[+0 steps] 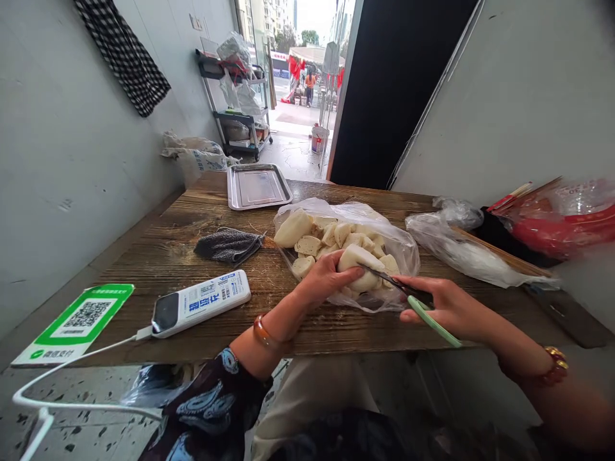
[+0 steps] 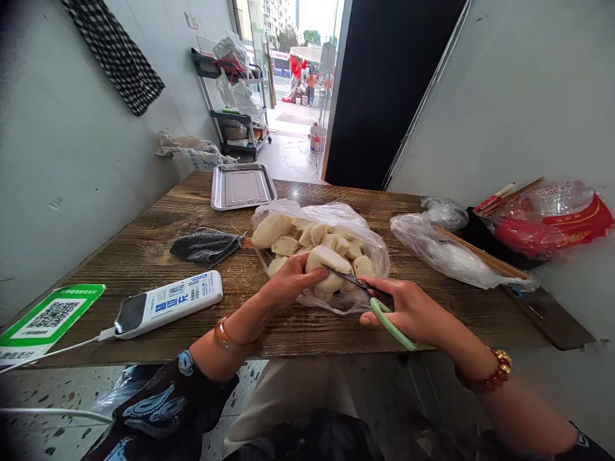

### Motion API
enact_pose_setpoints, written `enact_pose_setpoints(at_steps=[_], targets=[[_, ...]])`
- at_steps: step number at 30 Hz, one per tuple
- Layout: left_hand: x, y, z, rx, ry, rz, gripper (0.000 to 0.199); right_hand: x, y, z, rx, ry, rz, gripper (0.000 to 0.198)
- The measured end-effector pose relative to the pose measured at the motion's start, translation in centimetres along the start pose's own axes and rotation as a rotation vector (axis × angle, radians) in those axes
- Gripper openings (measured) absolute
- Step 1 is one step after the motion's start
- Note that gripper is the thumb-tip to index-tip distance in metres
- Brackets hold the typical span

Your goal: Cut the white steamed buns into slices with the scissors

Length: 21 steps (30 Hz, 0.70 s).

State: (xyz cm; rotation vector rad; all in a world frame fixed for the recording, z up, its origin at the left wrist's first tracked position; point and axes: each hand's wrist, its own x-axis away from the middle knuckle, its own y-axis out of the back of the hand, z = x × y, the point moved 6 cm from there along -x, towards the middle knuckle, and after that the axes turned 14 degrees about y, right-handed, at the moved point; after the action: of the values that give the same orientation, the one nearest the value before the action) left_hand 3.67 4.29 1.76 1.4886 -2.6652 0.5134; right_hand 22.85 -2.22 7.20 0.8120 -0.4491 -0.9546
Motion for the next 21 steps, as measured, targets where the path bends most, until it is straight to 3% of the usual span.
enact_pose_setpoints(at_steps=[5,9,14,21], targets=[[0.14,-0.06,0.06,0.058,0.024,0.012,0.045,0.27,-0.06,-0.51,0.010,0.015,-0.073,0.059],[-0.06,-0.33,0.11,0.170,0.033,0.094,0.048,0.46,-0.43,-0.83,0.025,0.003,-0.111,0.055],[-0.30,-0.28,-0.10,0.289,0.007,0.138,0.052,0.63,-0.20,-0.67,0.008,-0.016,-0.110,0.061],[-0.01,-0.37,0.00,0.242,-0.009,0.153,0.053,0.85,0.13,-0.07,-0.045,-0.081,-0.038,0.073]])
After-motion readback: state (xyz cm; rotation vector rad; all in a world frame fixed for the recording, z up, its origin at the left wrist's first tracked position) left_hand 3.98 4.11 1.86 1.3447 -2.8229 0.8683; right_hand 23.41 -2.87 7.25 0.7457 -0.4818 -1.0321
